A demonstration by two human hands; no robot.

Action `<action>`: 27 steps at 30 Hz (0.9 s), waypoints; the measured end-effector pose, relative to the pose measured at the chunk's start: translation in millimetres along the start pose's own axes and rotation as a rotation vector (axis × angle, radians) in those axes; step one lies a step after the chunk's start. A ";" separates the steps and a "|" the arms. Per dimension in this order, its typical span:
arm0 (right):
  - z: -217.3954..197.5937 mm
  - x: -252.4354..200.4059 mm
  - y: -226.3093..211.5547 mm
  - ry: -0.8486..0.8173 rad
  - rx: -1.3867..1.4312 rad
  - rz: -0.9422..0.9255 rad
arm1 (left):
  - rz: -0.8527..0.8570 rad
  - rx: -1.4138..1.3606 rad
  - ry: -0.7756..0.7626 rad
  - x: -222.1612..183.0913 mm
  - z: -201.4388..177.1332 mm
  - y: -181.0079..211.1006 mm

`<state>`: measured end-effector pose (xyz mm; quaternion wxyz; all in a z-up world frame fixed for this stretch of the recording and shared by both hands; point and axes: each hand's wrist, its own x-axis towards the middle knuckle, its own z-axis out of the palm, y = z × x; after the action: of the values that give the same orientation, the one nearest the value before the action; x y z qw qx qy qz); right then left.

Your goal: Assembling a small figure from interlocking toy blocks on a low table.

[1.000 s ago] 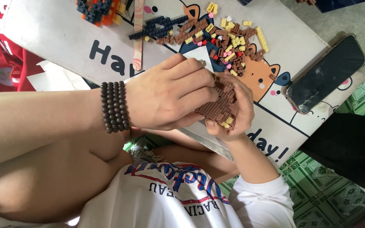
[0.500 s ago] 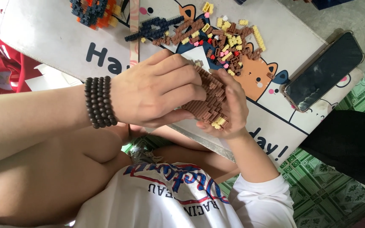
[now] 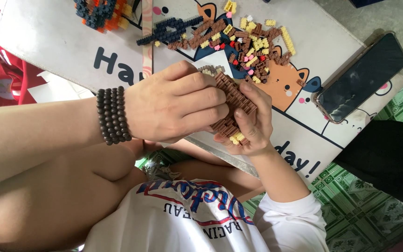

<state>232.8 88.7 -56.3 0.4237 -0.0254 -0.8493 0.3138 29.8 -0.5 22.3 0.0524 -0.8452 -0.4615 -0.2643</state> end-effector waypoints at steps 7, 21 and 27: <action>1.2 -2.9 3.3 0.031 0.014 0.000 | -0.008 0.020 -0.009 0.1 2.0 -1.4; -10.0 -9.9 4.3 0.143 -0.267 -0.079 | -0.095 -0.052 0.028 -6.5 6.5 -4.4; -6.9 -18.5 3.6 0.118 -0.206 -0.103 | -0.063 0.061 0.026 -4.9 4.6 -7.1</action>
<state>249.0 89.4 -68.3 0.4839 -0.0435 -0.8507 0.2005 23.8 1.4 14.9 0.0758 -0.8248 -0.4951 -0.2623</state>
